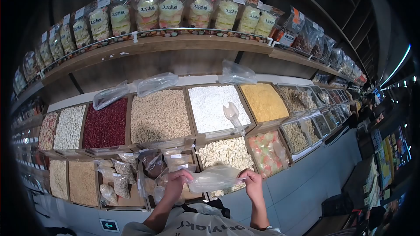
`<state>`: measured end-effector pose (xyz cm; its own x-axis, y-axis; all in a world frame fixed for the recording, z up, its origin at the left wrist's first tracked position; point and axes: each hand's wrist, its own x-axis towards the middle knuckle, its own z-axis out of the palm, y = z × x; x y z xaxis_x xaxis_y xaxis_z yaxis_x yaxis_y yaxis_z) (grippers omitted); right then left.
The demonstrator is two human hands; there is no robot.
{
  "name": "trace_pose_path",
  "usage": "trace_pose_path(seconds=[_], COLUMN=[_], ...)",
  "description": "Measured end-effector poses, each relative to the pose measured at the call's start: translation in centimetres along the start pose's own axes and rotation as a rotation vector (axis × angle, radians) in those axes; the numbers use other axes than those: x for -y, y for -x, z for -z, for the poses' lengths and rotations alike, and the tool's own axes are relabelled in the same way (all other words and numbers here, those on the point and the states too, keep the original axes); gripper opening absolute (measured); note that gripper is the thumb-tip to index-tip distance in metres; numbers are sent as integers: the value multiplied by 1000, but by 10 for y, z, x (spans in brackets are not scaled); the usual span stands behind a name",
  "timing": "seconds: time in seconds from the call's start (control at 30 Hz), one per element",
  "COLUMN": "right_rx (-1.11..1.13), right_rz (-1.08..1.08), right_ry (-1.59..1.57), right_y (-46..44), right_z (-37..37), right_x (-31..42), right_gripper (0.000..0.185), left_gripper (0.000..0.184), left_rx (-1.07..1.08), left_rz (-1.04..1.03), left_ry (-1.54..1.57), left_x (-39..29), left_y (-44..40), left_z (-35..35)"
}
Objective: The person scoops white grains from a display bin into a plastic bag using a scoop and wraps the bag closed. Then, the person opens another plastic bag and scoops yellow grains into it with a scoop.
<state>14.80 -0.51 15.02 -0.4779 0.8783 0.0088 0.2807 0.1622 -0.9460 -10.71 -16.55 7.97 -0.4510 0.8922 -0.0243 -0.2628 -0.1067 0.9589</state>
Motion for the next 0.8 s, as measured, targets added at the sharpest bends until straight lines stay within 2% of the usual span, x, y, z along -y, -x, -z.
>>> trace_pose_path(seconds=[0.03,0.07,0.1,0.13,0.17,0.23,0.27,0.3,0.4,0.47,0.6,0.67,0.7,0.77,0.8], right_rx=[65,129,129,219,309,365,421,422,504,584,686,756,756,610,595], right_rz=[38,75,74,92,110,142,174,174,173,149,84,-3,-2,-151,7], right_ry=[-102,-206,-206,-187,-167,-92,-16,-15,16,-213,-251,-662,-662,-650,-639], right_y=[2,5,9,13,17,23,25,27,27,25,26,21,17,8,2], right_z=[-8,-17,-26,-35,-43,-56,-59,-60,-59,-54,-45,-42,-38,-26,-29], right_x=[2,4,8,12,17,30,37,42,46,35,41,18,14,7,3], right_gripper=[19,17,17,16,15,15,16,16,23,37,48,52,52,55,68], left_gripper=[23,23,25,28,28,38,46,46,45,45,39,27,27,17,17], left_rx=[91,91,116,141,141,293,379,378,409,484,385,448,448,319,323], left_rz=[-22,-21,71,161,161,139,149,148,118,215,163,143,142,262,258], left_ry=[-146,-146,-102,-58,-58,55,16,16,-56,-20,-61,-129,-129,-217,-216], left_x=[-2,-4,-10,-13,-12,-9,-12,-7,12,12,-5,-14,-11,-3,-3], left_y=[2,4,7,9,10,14,16,17,15,12,14,11,11,10,9], left_z=[-1,-6,-19,-31,-40,-53,-55,-56,-52,-42,-44,-45,-43,-36,-34])
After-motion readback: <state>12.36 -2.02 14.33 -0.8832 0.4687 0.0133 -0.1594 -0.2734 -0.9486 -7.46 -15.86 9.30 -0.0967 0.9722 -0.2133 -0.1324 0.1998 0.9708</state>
